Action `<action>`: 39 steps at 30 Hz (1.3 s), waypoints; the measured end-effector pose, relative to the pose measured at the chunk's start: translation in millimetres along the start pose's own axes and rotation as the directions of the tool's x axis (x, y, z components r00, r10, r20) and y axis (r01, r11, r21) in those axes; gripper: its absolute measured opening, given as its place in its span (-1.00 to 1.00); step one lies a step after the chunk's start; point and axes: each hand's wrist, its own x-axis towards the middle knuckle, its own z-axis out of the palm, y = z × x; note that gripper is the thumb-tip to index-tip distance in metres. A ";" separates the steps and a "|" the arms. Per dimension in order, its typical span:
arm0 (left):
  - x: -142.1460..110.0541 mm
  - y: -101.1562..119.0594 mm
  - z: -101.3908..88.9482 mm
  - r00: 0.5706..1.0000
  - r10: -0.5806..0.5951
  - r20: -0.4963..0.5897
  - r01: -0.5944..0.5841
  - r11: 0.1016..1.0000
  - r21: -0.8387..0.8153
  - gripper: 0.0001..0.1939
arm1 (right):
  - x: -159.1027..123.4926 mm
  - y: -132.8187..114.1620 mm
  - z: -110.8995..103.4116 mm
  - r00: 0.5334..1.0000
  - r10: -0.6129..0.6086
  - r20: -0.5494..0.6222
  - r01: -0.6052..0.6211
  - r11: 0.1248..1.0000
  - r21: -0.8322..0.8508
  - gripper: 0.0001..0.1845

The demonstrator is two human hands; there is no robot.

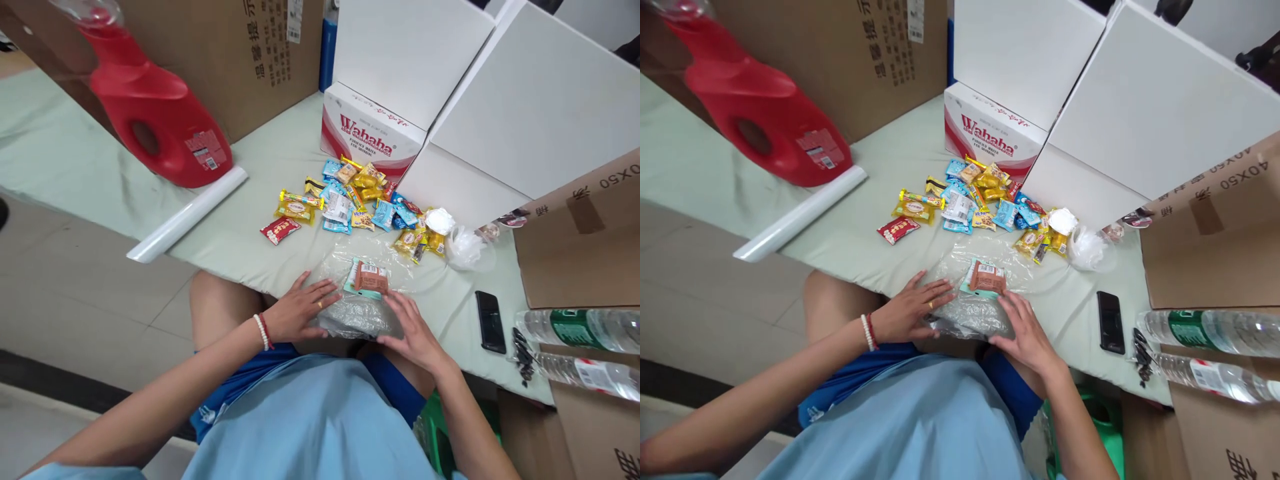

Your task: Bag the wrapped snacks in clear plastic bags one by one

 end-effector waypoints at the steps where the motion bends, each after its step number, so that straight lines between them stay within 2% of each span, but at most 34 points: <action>1: -4.5 -1.7 2.1 0.999 0.004 0.035 -0.004 1.000 0.001 -0.07 | -14.7 4.8 4.9 1.000 0.013 0.012 -0.013 1.000 -0.016 -0.13; 2: -8.1 -3.2 4.3 0.998 0.009 0.061 -0.010 1.000 0.008 -0.07 | -27.6 9.6 11.1 0.999 0.034 0.004 -0.034 0.999 -0.031 -0.17; 4: -11.2 -5.2 7.8 0.997 0.009 0.071 -0.010 1.000 0.018 -0.30 | -46.2 17.9 24.1 0.997 0.066 -0.051 -0.068 0.997 -0.032 -0.34; 6: -8.6 -6.0 8.5 0.999 -0.027 0.031 0.027 1.000 -0.006 -0.59 | -53.4 23.4 32.2 0.992 0.075 -0.102 -0.075 0.997 0.002 -0.53; 8: -1.3 -6.8 5.0 0.996 -0.088 -0.001 0.088 0.993 -0.079 -0.73 | -50.5 26.5 30.9 0.991 0.068 -0.115 -0.063 0.997 0.051 -0.70; 10: 8.7 -8.9 -2.2 0.989 -0.148 0.002 0.146 0.973 -0.178 -0.73 | -40.6 28.7 19.7 0.993 0.057 -0.104 -0.046 0.993 0.108 -0.74; 13: 23.3 -14.4 -14.8 0.971 -0.235 -0.030 0.212 0.918 -0.335 -0.66 | -18.7 33.5 -9.6 0.996 0.061 -0.069 -0.046 0.980 0.194 -0.68; 16: 35.0 -21.3 -20.6 0.927 -0.361 -0.099 0.266 0.820 -0.507 -0.61 | 8.4 43.3 -39.3 0.994 0.100 -0.047 -0.086 0.965 0.247 -0.64; 19: 45.3 -29.6 -16.7 0.852 -0.507 -0.133 0.343 0.731 -0.590 -0.59 | 38.7 57.8 -55.4 0.989 0.143 -0.036 -0.127 0.952 0.279 -0.62; 21: 51.5 -35.8 -11.5 0.794 -0.586 -0.162 0.409 0.711 -0.572 -0.60 | 58.5 67.9 -56.1 0.981 0.192 -0.015 -0.180 0.939 0.292 -0.63; 23: 56.3 -41.1 -7.7 0.729 -0.653 -0.206 0.490 0.708 -0.509 -0.65 | 75.9 76.5 -50.8 0.955 0.297 0.019 -0.292 0.923 0.249 -0.67; 25: 57.9 -42.8 -7.7 0.630 -0.718 -0.296 0.587 0.690 -0.424 -0.72 | 88.7 82.9 -43.0 0.911 0.411 0.040 -0.412 0.897 0.162 -0.70; 27: 55.3 -37.6 -12.1 0.500 -0.738 -0.452 0.662 0.663 -0.350 -0.73 | 96.1 87.2 -36.5 0.878 0.478 0.038 -0.479 0.874 0.084 -0.73; 29: 49.6 -22.4 -19.2 0.383 -0.673 -0.634 0.687 0.666 -0.292 -0.72 | 99.4 89.3 -34.5 0.862 0.506 0.018 -0.507 0.862 0.030 -0.80; 30: 46.8 -11.2 -22.8 0.364 -0.609 -0.705 0.675 0.694 -0.252 -0.72 | 100.8 89.3 -35.6 0.854 0.520 0.002 -0.520 0.854 0.002 -0.82; 31: 44.9 1.8 -25.8 0.375 -0.538 -0.755 0.652 0.732 -0.198 -0.73 | 102.8 88.6 -37.9 0.850 0.527 -0.027 -0.527 0.849 -0.031 -0.82; 32: 44.7 15.9 -27.9 0.448 -0.461 -0.766 0.605 0.787 -0.121 -0.75 | 106.1 87.0 -41.1 0.852 0.519 -0.070 -0.523 0.849 -0.069 -0.80; 33: 46.8 29.8 -28.8 0.577 -0.379 -0.724 0.522 0.852 -0.030 -0.75 | 111.1 84.5 -44.4 0.863 0.491 -0.119 -0.503 0.857 -0.112 -0.78; 34: 51.3 42.6 -28.3 0.715 -0.290 -0.636 0.416 0.908 0.054 -0.73 | 117.9 81.1 -47.4 0.883 0.442 -0.160 -0.464 0.872 -0.156 -0.75; 35: 58.4 53.2 -26.6 0.831 -0.202 -0.519 0.303 0.946 0.117 -0.68 | 126.6 77.0 -49.5 0.909 0.376 -0.181 -0.409 0.890 -0.201 -0.72; 36: 67.6 61.0 -23.7 0.905 -0.133 -0.404 0.212 0.965 0.157 -0.63 | 136.6 72.5 -50.2 0.936 0.307 -0.176 -0.343 0.908 -0.240 -0.69; 37: 78.1 65.9 -19.9 0.942 -0.108 -0.318 0.170 0.970 0.173 -0.59 | 147.5 67.8 -49.4 0.958 0.248 -0.142 -0.278 0.923 -0.267 -0.66; 39: 99.6 67.2 -11.2 0.965 -0.144 -0.219 0.185 0.966 0.182 -0.53 | 169.9 59.5 -44.0 0.978 0.208 -0.014 -0.203 0.938 -0.281 -0.52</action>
